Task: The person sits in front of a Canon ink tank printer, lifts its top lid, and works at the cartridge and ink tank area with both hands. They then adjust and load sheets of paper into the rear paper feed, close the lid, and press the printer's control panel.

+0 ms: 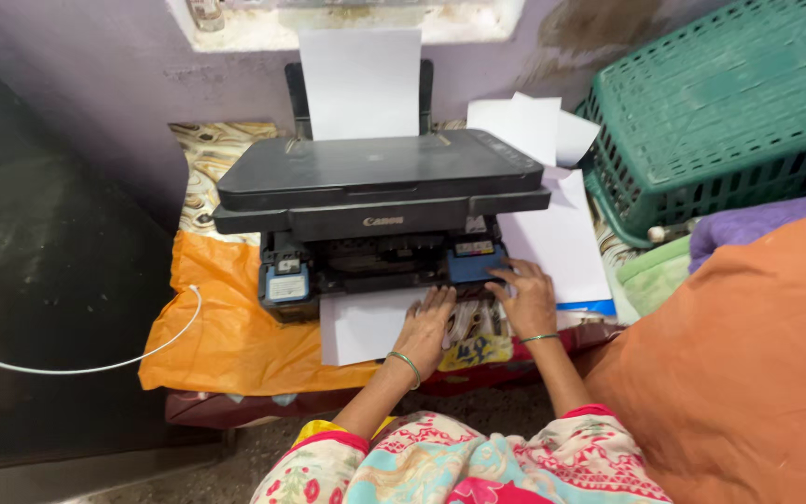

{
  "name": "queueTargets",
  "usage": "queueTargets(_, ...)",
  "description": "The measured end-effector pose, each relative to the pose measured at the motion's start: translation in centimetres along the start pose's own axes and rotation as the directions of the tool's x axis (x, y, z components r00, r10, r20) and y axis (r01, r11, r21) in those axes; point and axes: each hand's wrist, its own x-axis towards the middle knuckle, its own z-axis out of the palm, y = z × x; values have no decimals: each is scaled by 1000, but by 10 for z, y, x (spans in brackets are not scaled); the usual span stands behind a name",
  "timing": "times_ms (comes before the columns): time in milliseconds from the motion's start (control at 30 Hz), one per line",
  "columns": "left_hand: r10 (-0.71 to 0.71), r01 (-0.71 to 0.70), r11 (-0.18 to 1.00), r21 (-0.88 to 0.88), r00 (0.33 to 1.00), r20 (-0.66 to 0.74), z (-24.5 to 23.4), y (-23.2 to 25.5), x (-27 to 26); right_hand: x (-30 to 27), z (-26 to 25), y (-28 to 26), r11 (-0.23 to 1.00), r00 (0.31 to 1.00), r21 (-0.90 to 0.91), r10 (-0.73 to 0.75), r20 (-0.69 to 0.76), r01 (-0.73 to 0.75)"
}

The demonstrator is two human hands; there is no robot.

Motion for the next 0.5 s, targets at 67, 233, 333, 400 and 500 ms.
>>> queueTargets(67, 1, -5, 995, 97, 999, 39, 12, 6, 9, 2, 1, 3, 999, 1000, 53, -3, -18, 4)
queueTargets(233, 16, 13, 948, 318, 996, -87, 35, 9, 13, 8, 3, 4, 992, 996, 86, -88, -21, 89)
queueTargets(333, 7, 53, 931, 362, 987, -162, 44, 11, 13, 16, 0, 5, 985, 990, 101, -133, -40, 137)
queueTargets(400, 10, 76, 923, 377, 975, -222, 48, 14, 14, 23, -2, 7, 981, 986, 102, -163, -48, 167)
queueTargets(500, -8, 90, 924, 373, 977, -215, 50, 16, 18, 37, -6, 10, 981, 987, 110, -158, -19, 159)
